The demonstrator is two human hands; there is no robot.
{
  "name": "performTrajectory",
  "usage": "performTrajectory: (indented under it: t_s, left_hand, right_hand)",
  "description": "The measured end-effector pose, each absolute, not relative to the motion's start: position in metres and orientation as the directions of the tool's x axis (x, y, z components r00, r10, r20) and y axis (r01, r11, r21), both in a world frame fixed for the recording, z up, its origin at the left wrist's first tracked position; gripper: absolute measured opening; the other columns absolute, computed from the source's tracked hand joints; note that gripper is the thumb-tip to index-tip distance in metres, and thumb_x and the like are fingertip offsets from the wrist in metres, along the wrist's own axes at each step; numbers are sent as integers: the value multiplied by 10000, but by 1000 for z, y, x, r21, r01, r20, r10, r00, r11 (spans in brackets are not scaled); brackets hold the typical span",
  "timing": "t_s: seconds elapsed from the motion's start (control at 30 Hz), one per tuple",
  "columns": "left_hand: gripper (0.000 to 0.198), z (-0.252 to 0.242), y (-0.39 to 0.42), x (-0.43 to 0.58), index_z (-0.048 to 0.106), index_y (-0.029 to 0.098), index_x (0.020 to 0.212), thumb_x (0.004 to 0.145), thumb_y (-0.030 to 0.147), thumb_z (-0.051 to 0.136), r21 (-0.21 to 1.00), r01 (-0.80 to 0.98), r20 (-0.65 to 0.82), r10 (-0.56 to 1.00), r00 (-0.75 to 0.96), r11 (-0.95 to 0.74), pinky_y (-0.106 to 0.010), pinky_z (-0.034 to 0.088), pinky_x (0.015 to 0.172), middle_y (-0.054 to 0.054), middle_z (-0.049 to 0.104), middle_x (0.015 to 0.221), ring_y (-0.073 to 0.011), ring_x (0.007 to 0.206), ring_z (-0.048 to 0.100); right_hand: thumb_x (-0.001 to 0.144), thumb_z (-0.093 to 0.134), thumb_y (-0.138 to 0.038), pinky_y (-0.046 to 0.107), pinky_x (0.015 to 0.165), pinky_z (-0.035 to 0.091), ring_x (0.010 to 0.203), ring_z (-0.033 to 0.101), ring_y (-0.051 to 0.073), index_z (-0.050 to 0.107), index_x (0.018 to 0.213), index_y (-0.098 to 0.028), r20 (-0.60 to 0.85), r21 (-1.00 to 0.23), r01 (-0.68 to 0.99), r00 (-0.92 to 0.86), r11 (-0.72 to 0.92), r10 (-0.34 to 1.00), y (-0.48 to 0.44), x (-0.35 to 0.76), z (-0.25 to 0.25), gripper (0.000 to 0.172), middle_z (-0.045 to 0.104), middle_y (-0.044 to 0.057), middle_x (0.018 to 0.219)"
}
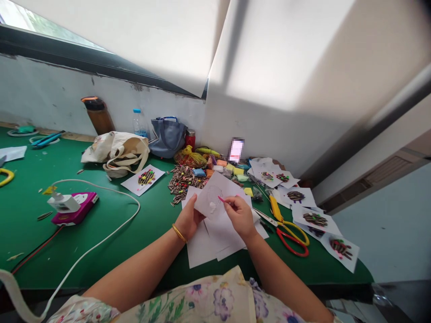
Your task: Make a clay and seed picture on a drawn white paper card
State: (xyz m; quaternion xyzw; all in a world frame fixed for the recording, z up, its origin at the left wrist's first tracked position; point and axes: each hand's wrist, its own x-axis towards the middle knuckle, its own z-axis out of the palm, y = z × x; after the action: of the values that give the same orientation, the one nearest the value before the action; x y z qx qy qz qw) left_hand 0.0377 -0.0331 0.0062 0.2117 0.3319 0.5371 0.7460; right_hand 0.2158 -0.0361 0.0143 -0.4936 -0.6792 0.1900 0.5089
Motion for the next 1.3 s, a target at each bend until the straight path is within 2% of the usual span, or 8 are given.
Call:
performTrajectory:
  t_s: [0.2,0.33,0.57,0.73,0.83,0.93,1.07,1.3]
  left_hand:
    - [429,7,-29,30,684,156,1035,697,405,774,804,-521,-196,955,225,287,-277,508,663,-88,740,942,-200,748,680]
    - [461,6,-30,29,705,145,990,563,219,863,897,-392,-81,946,313,206,-320,510,766,-100,739,980,-225,811,681]
    - [478,-2,-34,29,726,129,1013,569,247,856,929,-254,-149,901,408,268,-367,504,818,-126,731,1016,-264,868,677]
    - [446,-5,-35,32,725,140,1017,617,303,835,910,-293,-185,919,348,294,-375,522,821,-125,730,1035,-264,874,682]
    - [471,-4,-36,34,708,135,1059,632,294,830,869,-401,-166,933,319,292,-393,521,867,-141,708,1104,-280,941,675]
    - [497,-1,-36,37,689,132,1083,633,288,832,827,-494,-156,954,258,269,-401,522,885,-154,684,1159,-294,994,663]
    - [496,2,-37,39,672,137,1091,643,283,826,808,-528,-184,963,195,261,-389,534,865,-151,676,1177,-290,1003,662]
    - [502,-1,-38,45,651,139,1130,679,299,803,793,-570,-147,975,166,217,-399,501,911,-134,714,1084,-279,1001,661]
  right_hand:
    - [817,568,-276,272,615,467,690,577,158,683,833,-201,455,-714,531,-145,457,879,-26,231,20,138,651,28,789]
    - [837,561,-255,329,757,492,829,613,189,702,854,-235,469,-600,582,-301,550,830,-25,237,30,143,689,32,856]
    - [859,553,-241,360,820,496,880,625,197,709,874,-251,507,-586,558,-314,588,803,-33,223,39,157,692,31,892]
    - [851,557,-227,353,827,499,924,603,198,700,883,-246,490,-622,533,-307,574,816,-35,214,40,148,662,42,956]
    - [833,587,-234,363,883,471,1014,565,215,710,853,-241,586,-588,592,-157,551,795,-37,216,38,124,611,62,1044]
    - [834,584,-232,355,844,461,934,563,214,711,846,-241,633,-538,679,-66,500,771,-40,220,35,127,600,57,915]
    - [841,546,-189,312,729,442,759,558,184,681,872,-223,576,-476,720,-179,505,798,-45,219,30,142,602,19,744]
    - [825,563,-166,292,727,424,744,561,176,671,863,-208,549,-426,762,-211,488,809,-48,206,21,122,625,20,763]
